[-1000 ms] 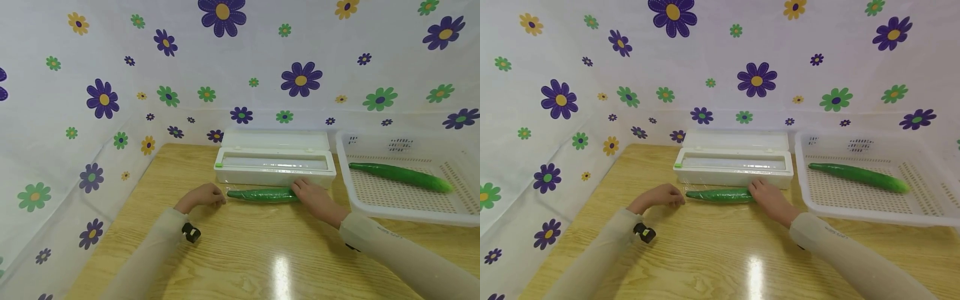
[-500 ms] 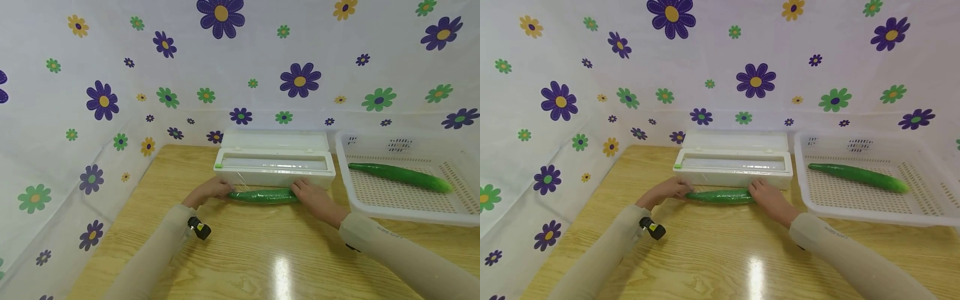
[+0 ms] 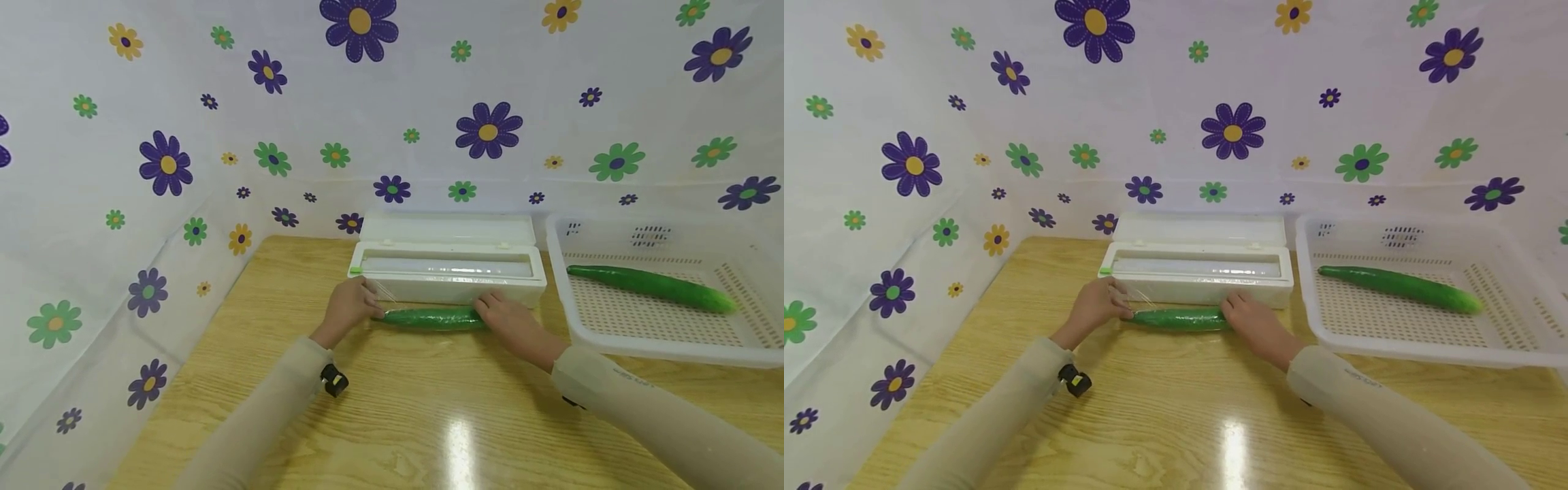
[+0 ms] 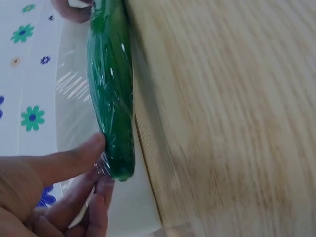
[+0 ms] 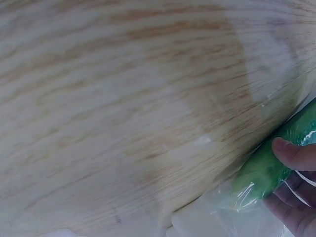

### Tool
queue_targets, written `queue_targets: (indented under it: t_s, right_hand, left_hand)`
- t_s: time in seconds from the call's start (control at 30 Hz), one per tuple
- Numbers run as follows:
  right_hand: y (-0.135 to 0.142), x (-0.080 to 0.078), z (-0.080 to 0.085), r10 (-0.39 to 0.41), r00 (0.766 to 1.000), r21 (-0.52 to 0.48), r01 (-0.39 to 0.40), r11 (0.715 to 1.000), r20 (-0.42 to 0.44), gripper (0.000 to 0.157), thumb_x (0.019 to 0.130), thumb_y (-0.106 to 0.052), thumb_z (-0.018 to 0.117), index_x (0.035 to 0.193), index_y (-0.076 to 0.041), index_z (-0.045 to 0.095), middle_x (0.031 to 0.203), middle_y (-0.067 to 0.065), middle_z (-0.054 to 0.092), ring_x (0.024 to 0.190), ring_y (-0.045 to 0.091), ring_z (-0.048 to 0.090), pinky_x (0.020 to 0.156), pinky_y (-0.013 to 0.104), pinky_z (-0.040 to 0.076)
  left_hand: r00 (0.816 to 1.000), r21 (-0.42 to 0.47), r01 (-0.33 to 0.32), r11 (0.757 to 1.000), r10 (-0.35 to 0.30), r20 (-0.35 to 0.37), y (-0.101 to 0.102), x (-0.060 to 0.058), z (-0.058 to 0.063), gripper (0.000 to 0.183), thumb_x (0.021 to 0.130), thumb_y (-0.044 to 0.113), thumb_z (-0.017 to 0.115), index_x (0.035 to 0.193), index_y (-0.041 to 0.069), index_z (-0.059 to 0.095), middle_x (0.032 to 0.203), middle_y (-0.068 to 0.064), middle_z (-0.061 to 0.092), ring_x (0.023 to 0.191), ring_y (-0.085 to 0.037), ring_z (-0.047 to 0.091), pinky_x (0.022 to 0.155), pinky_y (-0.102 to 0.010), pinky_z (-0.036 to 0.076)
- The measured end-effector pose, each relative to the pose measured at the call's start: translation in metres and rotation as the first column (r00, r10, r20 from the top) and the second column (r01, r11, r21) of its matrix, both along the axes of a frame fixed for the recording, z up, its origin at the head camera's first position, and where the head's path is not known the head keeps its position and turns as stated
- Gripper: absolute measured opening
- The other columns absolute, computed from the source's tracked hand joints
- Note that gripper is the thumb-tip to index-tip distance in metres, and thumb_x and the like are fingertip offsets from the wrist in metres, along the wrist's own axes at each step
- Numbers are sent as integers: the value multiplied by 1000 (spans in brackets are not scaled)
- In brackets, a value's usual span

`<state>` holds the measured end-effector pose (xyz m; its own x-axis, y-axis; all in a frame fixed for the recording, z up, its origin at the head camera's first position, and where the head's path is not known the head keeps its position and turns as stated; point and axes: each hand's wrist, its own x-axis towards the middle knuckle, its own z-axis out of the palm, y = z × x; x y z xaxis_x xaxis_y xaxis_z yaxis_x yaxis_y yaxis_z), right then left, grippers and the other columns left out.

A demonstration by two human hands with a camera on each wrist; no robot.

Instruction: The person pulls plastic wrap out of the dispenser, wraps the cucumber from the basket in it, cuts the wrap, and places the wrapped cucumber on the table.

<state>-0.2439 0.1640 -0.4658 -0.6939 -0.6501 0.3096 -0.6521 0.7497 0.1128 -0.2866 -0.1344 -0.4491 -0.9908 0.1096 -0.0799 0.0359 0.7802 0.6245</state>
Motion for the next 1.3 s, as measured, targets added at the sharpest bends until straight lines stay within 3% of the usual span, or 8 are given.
queue_targets:
  t_s: [0.37, 0.57, 0.67, 0.73, 0.83, 0.93, 1.03, 1.3]
  right_hand:
    - [1, -2, 0, 2, 1000, 9, -2, 1000, -6, 29, 76, 11, 68, 101, 2, 58, 98, 13, 61, 93, 25, 59, 70, 32, 55]
    - [2, 1, 3, -3, 1000, 5, 3, 1000, -1, 30, 75, 12, 67, 103, 2, 59, 98, 13, 61, 92, 25, 59, 69, 32, 55]
    - [4, 2, 3, -1, 1000, -7, 1, 1000, 4, 31, 76, 12, 67, 104, 2, 59, 99, 13, 61, 92, 25, 59, 67, 32, 55]
    - [5, 2, 3, -2, 1000, -19, 2, 1000, 22, 33, 76, 12, 66, 106, 3, 59, 101, 13, 60, 93, 25, 59, 67, 32, 55]
    - [7, 3, 3, -11, 999, -35, 12, 999, 52, 35, 75, 13, 67, 108, 3, 58, 104, 14, 60, 96, 25, 60, 67, 32, 56]
    - [8, 3, 2, -11, 998, -44, 13, 999, 65, 36, 75, 13, 66, 109, 3, 58, 106, 14, 60, 97, 26, 60, 69, 33, 56]
    - [8, 2, 1, -4, 998, -45, 7, 999, 68, 36, 75, 11, 67, 108, 2, 58, 106, 14, 61, 99, 27, 60, 73, 35, 56]
    - [9, 3, -1, -2, 998, -68, 6, 998, 59, 34, 76, 9, 69, 107, 2, 58, 107, 14, 61, 101, 25, 60, 77, 34, 55]
  left_hand:
    - [994, -26, -52, 998, 49, -99, 10, 14, 0, 67, 74, 7, 78, 123, 3, 32, 67, -10, 64, 50, -16, 54, 45, -24, 37]
    - [979, -239, -79, 968, 30, -202, 17, 19, 0, 69, 71, 18, 82, 119, 5, 33, 86, -16, 54, 64, -24, 52, 46, -28, 39]
    - [945, -323, -8, 946, -98, -311, 24, 22, -1, 61, 68, 14, 84, 108, 3, 40, 101, -18, 46, 85, -29, 49, 62, -33, 46]
    - [902, -393, 115, 912, -262, -343, 31, 23, -2, 53, 69, 9, 82, 106, 4, 45, 107, -17, 48, 95, -29, 48, 76, -36, 48]
    - [806, -507, 293, 811, -494, -325, 42, 23, -5, 45, 72, 8, 79, 109, 6, 53, 111, -13, 54, 99, -26, 53, 85, -36, 49]
    - [732, -599, 351, 720, -610, -304, 49, 22, -10, 40, 78, 9, 73, 113, 8, 54, 107, -9, 57, 94, -21, 57, 79, -33, 52]
    - [704, -645, 338, 686, -639, -310, 52, 19, -15, 33, 83, 9, 69, 112, 11, 54, 103, -7, 57, 90, -18, 57, 74, -29, 52]
    - [695, -610, 376, 697, -648, -312, 52, 11, -17, 23, 90, 3, 58, 110, 13, 53, 101, -6, 58, 89, -18, 57, 70, -28, 52]
